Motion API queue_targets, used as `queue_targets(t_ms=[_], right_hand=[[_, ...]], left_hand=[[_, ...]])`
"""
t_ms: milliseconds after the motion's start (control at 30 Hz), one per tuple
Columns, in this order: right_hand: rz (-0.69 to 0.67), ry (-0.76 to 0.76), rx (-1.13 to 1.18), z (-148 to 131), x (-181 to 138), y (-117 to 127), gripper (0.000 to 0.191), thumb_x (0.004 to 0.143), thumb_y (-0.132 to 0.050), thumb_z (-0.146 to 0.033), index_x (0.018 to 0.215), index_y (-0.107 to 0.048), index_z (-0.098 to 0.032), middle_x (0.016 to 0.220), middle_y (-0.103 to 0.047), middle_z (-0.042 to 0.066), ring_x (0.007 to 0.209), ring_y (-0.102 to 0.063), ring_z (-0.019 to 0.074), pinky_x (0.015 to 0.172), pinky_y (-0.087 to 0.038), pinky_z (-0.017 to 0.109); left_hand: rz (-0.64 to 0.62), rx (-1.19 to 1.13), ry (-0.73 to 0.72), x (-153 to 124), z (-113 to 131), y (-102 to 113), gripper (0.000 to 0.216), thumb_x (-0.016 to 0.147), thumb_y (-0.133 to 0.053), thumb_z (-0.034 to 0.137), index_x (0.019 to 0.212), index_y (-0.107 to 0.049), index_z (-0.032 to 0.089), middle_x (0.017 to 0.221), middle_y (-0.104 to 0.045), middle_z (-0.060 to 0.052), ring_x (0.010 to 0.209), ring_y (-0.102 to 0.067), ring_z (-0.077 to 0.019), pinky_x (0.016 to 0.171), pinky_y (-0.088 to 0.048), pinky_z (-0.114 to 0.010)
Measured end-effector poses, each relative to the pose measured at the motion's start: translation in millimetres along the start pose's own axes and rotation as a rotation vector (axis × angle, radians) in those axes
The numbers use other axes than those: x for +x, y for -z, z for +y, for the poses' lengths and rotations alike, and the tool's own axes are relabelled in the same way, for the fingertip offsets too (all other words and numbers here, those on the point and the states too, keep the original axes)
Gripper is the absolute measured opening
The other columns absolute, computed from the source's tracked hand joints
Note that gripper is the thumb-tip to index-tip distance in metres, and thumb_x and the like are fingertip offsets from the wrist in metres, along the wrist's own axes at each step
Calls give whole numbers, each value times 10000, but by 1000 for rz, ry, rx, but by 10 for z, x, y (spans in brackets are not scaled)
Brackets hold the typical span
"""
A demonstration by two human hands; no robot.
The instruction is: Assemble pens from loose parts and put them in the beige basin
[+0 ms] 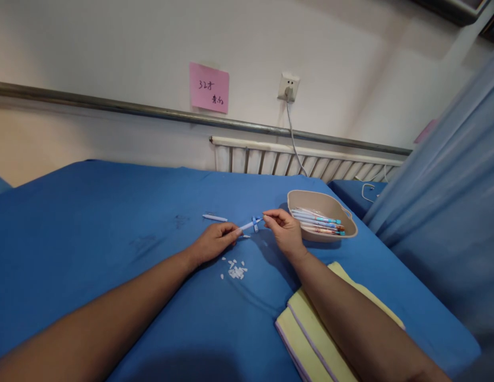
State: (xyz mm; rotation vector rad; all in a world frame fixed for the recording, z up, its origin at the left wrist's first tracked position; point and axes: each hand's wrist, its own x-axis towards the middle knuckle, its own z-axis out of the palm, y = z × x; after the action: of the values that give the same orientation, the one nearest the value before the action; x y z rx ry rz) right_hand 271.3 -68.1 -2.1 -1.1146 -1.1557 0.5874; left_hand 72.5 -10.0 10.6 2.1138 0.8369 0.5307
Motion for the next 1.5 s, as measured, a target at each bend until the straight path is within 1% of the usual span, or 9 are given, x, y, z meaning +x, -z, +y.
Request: queue_targets(t_ms=[367,700,867,1000,1067,1133,1267,1400,1500], right_hand=[[-19,78,-44,-21,-22,-15,159,747,-635,-313,858,-703,-221,820,-619,27,736,-588,149,669,-511,283],[-24,-31,70,-22,-12,-57,205,715,-653,-354,847,-660,-197,754,-630,10,646,-594,132,642,-514,278],[-31,-80,165,1,-22,-103,345,676,-689,-323,986,-604,-199,729,-591,-20,599,-576,106,605,-497,254],[-99,-121,215,12,-53,-144,486,649,-721,-324,1082,-530,-212,739,-587,-35,572,-565,93,575,-485,234],[-142,-139,196,14,-64,-146,473,688,-689,-387,1090,-517,-208,724,-597,-32,549,-560,93,551,-475,229],[-169,-140,176,19,-64,-135,413,769,-586,-480,1061,-526,-195,712,-606,-17,533,-565,97,527,-464,228],[-161,-178,210,59,-27,-114,496,847,-370,-610,955,-549,-160,671,-600,7,484,-550,92,466,-429,214],[-120,-240,178,115,20,-123,556,818,-363,-664,871,-561,-146,596,-573,-5,435,-519,81,422,-404,193],[-135,-267,105,160,34,-137,550,815,-364,-663,848,-558,-150,569,-555,-19,419,-509,74,414,-392,181]], left_hand=[[-18,-30,31,-16,47,-15,426,827,-427,540,728,-594,161,580,-502,29,540,-423,-108,495,-323,-203],[-36,-68,57,-19,98,-20,447,813,-422,564,676,-564,163,557,-496,30,508,-412,-102,476,-316,-205],[-56,-131,77,-13,90,-35,443,808,-430,571,710,-559,159,566,-499,37,489,-403,-92,466,-302,-205],[-76,-214,103,-12,93,-48,422,793,-471,564,784,-556,151,576,-488,42,489,-394,-86,456,-290,-202],[-64,-279,114,-10,95,-54,404,777,-513,542,886,-543,154,588,-487,50,491,-397,-86,454,-287,-199],[-33,-340,120,-5,94,-60,401,762,-546,517,949,-506,164,594,-484,59,489,-402,-83,453,-286,-195],[45,-381,114,11,93,-72,378,761,-558,500,927,-459,176,611,-500,55,476,-402,-76,453,-292,-194],[51,-371,116,26,93,-77,349,775,-544,499,893,-472,179,681,-557,23,509,-449,-85,474,-330,-198],[65,-341,106,35,95,-71,337,765,-552,501,845,-532,175,712,-576,8,577,-490,-103,525,-373,-209]])
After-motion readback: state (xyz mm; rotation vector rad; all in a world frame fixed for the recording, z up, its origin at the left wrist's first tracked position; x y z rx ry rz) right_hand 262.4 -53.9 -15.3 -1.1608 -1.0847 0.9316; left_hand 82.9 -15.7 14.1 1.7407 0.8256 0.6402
